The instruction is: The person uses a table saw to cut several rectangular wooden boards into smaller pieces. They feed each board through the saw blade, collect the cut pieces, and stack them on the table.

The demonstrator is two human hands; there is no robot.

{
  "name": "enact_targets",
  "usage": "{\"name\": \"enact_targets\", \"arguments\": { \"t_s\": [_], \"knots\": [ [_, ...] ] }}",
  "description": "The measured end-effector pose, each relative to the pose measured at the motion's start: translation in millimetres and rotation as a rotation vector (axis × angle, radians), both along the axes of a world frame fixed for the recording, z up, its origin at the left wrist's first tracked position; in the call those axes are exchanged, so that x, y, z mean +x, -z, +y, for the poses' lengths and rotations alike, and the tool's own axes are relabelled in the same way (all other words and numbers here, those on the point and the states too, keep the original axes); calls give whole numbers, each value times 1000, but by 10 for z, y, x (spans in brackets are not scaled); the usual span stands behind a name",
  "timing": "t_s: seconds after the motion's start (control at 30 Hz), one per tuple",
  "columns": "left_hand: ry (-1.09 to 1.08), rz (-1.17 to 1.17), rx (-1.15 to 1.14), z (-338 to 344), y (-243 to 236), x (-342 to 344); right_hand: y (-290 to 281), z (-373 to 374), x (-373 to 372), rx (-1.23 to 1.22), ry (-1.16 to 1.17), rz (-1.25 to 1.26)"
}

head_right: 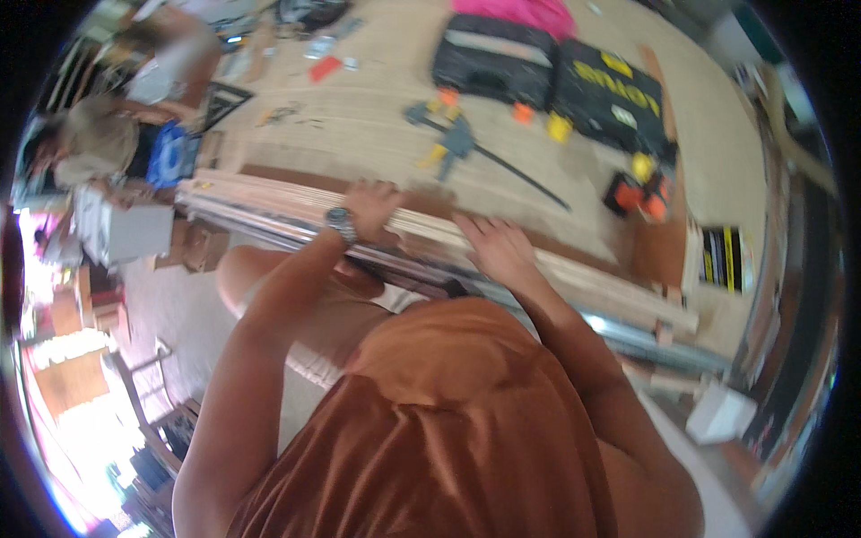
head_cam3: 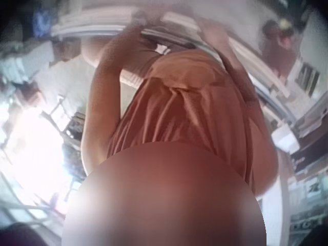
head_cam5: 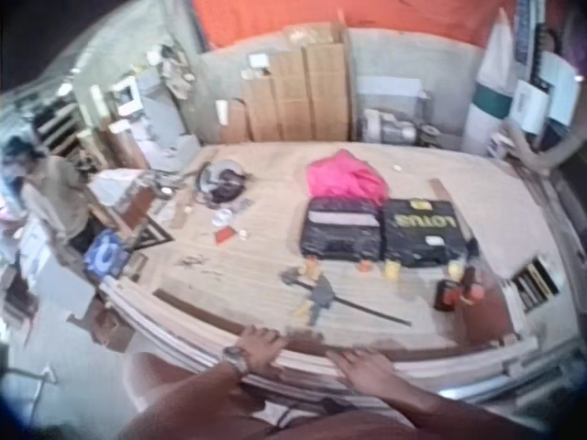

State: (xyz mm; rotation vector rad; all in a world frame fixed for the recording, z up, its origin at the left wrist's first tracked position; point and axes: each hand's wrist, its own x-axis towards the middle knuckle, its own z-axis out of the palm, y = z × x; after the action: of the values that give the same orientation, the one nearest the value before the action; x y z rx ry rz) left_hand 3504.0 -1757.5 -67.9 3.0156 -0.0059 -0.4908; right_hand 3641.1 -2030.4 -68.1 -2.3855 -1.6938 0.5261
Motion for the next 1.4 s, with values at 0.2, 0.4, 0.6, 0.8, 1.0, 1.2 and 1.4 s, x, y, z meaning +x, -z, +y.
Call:
{"name": "enact_targets", "arguments": {
  "t_s": [0.2, 0.4, 0.6, 0.8, 1.0, 1.2, 1.4],
  "knots": [
    [-43, -139, 4, -42, 144, -17, 73, -9, 34, -25, 22, 142],
    [-88, 12, 27, -44, 128, 11, 463, 197, 773, 120, 665, 1268],
    [-94, -40, 7, -23, 169, -20, 1138, 363, 1557, -136, 625, 77],
    [-85, -9, 8, -8, 139, -18, 1355, 430, 1479, -341, 576, -15],
    [-99, 25, -38, 7, 84, 15, 1225, 387, 1492, -283, 694, 181],
    [-97, 8, -85, 22, 118, -9, 951, 371, 1556, -17, 615, 118],
    [-98, -19, -122, 35, 166, -42, 620, 814, 2486, 183, 590, -34]
  ]
}}
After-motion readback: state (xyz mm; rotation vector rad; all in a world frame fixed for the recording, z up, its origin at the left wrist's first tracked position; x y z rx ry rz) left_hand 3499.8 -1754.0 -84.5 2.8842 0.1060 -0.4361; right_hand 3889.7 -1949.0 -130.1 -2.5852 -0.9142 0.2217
